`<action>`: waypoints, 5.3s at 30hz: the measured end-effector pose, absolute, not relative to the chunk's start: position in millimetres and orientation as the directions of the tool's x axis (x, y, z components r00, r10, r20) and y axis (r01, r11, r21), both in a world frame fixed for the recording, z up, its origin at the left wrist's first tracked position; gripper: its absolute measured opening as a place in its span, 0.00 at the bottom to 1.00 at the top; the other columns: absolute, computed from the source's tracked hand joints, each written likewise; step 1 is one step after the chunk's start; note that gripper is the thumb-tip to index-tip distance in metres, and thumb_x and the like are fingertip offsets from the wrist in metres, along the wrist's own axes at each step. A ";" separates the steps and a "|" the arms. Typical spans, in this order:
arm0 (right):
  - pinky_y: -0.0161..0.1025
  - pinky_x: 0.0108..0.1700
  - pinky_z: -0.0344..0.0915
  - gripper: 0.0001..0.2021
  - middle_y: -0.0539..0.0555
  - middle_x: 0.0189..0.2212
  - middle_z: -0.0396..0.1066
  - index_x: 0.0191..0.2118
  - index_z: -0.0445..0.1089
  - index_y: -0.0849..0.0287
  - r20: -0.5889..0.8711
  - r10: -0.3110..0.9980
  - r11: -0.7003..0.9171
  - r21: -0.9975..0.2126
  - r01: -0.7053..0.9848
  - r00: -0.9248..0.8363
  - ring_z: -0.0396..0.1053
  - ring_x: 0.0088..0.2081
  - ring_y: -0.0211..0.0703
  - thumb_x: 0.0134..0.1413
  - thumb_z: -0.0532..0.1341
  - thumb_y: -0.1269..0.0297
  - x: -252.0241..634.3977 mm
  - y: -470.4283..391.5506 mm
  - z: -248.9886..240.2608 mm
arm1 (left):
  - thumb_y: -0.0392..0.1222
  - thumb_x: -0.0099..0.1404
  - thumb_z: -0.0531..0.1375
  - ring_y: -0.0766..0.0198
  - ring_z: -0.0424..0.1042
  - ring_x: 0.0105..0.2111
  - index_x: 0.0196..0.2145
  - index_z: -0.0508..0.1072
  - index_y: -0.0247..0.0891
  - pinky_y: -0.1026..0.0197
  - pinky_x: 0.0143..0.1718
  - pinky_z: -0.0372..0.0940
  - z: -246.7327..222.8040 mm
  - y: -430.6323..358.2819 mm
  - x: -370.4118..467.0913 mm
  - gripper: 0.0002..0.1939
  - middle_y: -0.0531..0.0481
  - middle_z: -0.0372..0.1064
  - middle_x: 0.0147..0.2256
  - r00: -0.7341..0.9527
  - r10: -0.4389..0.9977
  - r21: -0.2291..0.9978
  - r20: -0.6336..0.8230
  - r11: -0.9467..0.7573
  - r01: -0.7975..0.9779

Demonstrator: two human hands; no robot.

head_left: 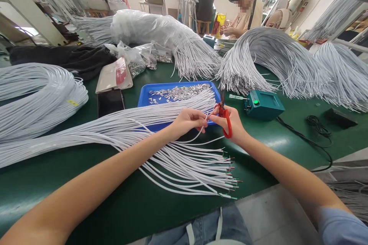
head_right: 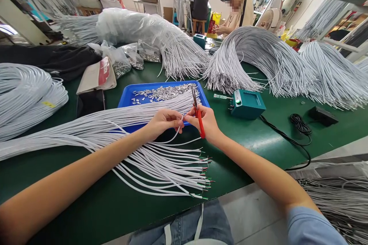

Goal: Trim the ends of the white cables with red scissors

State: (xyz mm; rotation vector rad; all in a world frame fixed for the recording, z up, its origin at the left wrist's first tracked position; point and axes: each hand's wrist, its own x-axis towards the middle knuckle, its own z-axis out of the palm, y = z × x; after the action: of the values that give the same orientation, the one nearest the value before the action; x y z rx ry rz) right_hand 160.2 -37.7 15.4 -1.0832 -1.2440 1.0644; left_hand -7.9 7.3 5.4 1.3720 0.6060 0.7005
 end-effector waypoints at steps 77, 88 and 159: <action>0.38 0.33 0.60 0.08 0.53 0.25 0.69 0.25 0.66 0.59 0.267 0.955 0.265 -0.582 0.769 -0.127 0.65 0.30 0.43 0.44 0.61 0.60 179.9 -29.0 15.9 | 0.41 0.54 0.66 0.72 0.65 0.21 0.26 0.77 0.31 0.68 0.22 0.62 1.4 7.4 -6.1 0.08 0.51 0.68 0.24 0.388 0.865 0.948 0.317 -0.287 -0.135; 0.41 0.37 0.66 0.08 0.52 0.26 0.72 0.25 0.64 0.58 0.248 0.969 0.224 -0.907 0.357 0.022 0.69 0.31 0.43 0.40 0.63 0.62 188.5 -16.8 16.6 | 0.46 0.50 0.70 0.72 0.67 0.20 0.28 0.75 0.31 0.67 0.22 0.64 4.5 5.7 -6.1 0.15 0.52 0.69 0.23 0.467 0.853 0.969 0.235 -0.167 -0.182; 0.41 0.41 0.68 0.11 0.51 0.32 0.75 0.24 0.62 0.56 0.274 0.950 0.282 -0.959 0.037 -0.146 0.69 0.35 0.41 0.41 0.68 0.64 171.3 -35.4 19.4 | 0.38 0.62 0.58 0.74 0.66 0.16 0.27 0.70 0.31 0.72 0.20 0.62 1.7 5.3 -4.3 0.08 0.55 0.65 0.20 0.722 0.664 0.979 0.193 -0.182 -0.094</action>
State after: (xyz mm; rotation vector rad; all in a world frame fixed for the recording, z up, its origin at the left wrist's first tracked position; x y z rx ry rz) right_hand 171.3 -35.4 19.4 -0.9673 -1.4741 1.0660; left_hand -4.3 5.3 1.7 1.6241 0.4693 0.7230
